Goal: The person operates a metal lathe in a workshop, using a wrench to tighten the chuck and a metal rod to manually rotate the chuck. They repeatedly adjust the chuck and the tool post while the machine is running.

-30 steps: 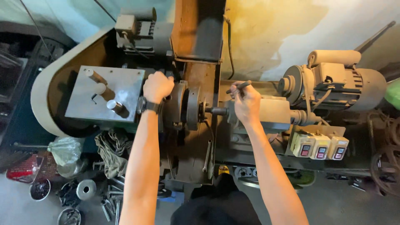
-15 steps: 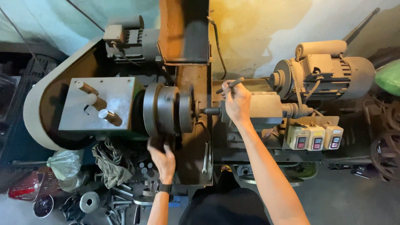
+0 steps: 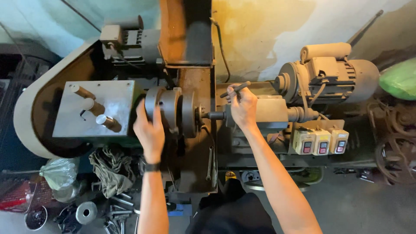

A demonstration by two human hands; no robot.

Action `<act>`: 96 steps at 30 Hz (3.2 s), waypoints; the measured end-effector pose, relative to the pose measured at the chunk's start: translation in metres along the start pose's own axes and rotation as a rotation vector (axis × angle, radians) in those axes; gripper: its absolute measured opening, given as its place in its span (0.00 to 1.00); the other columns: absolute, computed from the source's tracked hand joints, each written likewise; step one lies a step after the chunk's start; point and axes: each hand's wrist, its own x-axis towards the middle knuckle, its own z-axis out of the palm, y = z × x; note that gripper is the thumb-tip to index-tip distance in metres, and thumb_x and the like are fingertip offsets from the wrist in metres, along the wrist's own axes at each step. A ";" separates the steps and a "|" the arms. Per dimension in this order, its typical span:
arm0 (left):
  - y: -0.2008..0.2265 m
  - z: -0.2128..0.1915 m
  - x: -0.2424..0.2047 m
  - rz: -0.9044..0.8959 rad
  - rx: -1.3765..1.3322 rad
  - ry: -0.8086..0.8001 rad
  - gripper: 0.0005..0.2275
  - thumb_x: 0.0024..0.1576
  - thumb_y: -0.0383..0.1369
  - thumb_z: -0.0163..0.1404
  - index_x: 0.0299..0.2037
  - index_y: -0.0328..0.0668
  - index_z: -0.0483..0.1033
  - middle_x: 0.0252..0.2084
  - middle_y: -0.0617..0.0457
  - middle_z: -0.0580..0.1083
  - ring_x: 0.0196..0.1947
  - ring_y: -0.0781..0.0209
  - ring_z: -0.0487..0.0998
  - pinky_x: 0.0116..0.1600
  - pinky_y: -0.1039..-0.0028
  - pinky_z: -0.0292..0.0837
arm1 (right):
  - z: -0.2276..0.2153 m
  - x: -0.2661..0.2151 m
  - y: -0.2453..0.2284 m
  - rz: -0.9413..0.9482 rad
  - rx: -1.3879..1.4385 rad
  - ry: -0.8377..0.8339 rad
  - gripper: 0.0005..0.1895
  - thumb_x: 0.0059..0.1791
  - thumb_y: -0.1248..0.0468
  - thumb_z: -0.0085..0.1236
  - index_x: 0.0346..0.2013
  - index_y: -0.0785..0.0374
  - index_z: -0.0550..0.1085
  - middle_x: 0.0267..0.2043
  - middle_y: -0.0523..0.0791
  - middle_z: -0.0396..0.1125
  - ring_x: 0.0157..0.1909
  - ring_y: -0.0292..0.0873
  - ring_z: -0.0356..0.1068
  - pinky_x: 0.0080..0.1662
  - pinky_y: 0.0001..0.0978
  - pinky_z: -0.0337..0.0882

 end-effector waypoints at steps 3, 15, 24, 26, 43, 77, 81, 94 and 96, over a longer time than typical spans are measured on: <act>-0.019 0.011 -0.064 0.062 -0.258 0.212 0.20 0.65 0.28 0.52 0.65 0.28 0.65 0.56 0.33 0.76 0.50 0.41 0.80 0.51 0.59 0.75 | 0.000 0.001 -0.002 0.001 0.000 0.002 0.09 0.57 0.63 0.56 0.41 0.68 0.75 0.29 0.43 0.73 0.32 0.35 0.76 0.36 0.28 0.76; 0.002 -0.020 -0.040 0.273 -0.109 0.261 0.17 0.65 0.24 0.53 0.63 0.32 0.67 0.65 0.36 0.69 0.66 0.40 0.71 0.69 0.57 0.70 | 0.000 0.002 0.002 -0.016 0.028 -0.013 0.10 0.58 0.63 0.56 0.42 0.70 0.75 0.29 0.44 0.73 0.32 0.36 0.76 0.36 0.28 0.77; -0.011 -0.001 -0.016 -0.057 -0.196 -0.003 0.21 0.66 0.34 0.53 0.66 0.33 0.67 0.59 0.38 0.76 0.58 0.47 0.78 0.60 0.61 0.75 | -0.007 0.004 0.009 0.023 0.174 -0.013 0.12 0.58 0.61 0.56 0.43 0.70 0.76 0.31 0.44 0.72 0.33 0.35 0.75 0.37 0.28 0.77; -0.029 0.010 -0.047 0.038 -0.211 0.114 0.21 0.66 0.33 0.53 0.66 0.31 0.65 0.61 0.36 0.74 0.60 0.46 0.76 0.62 0.60 0.74 | -0.007 0.001 0.004 0.042 0.183 -0.001 0.12 0.58 0.61 0.56 0.43 0.70 0.76 0.31 0.45 0.73 0.33 0.35 0.75 0.37 0.28 0.77; -0.010 0.044 0.100 -0.087 0.425 -0.291 0.20 0.58 0.46 0.54 0.34 0.30 0.79 0.37 0.31 0.77 0.38 0.32 0.80 0.43 0.51 0.77 | 0.062 0.084 -0.019 0.291 -0.007 -0.348 0.14 0.56 0.59 0.52 0.38 0.71 0.73 0.31 0.47 0.75 0.25 0.36 0.74 0.27 0.31 0.75; -0.081 0.038 -0.127 0.015 -0.219 0.178 0.23 0.65 0.23 0.46 0.70 0.28 0.58 0.66 0.29 0.67 0.66 0.32 0.70 0.67 0.57 0.67 | 0.000 0.013 0.005 -0.003 -0.053 -0.088 0.08 0.57 0.65 0.57 0.41 0.70 0.76 0.28 0.45 0.72 0.29 0.35 0.74 0.33 0.28 0.73; -0.046 0.011 -0.117 0.279 -0.070 0.389 0.22 0.64 0.24 0.48 0.68 0.30 0.57 0.66 0.33 0.65 0.66 0.38 0.67 0.72 0.55 0.61 | 0.000 0.014 0.002 0.064 -0.084 -0.087 0.06 0.55 0.66 0.58 0.40 0.68 0.77 0.27 0.44 0.72 0.28 0.35 0.73 0.31 0.28 0.72; -0.005 0.004 -0.009 0.085 -0.076 0.040 0.18 0.66 0.34 0.52 0.62 0.31 0.69 0.49 0.37 0.79 0.46 0.37 0.83 0.48 0.59 0.79 | -0.004 0.013 -0.002 0.006 -0.061 -0.123 0.06 0.56 0.67 0.56 0.42 0.70 0.76 0.29 0.45 0.72 0.30 0.35 0.73 0.34 0.27 0.73; -0.017 0.014 -0.054 0.193 -0.239 0.303 0.21 0.68 0.27 0.50 0.70 0.32 0.61 0.66 0.34 0.71 0.65 0.37 0.75 0.65 0.59 0.74 | -0.002 0.012 -0.001 0.008 -0.078 -0.122 0.06 0.56 0.67 0.57 0.41 0.70 0.76 0.30 0.44 0.73 0.30 0.35 0.75 0.34 0.28 0.73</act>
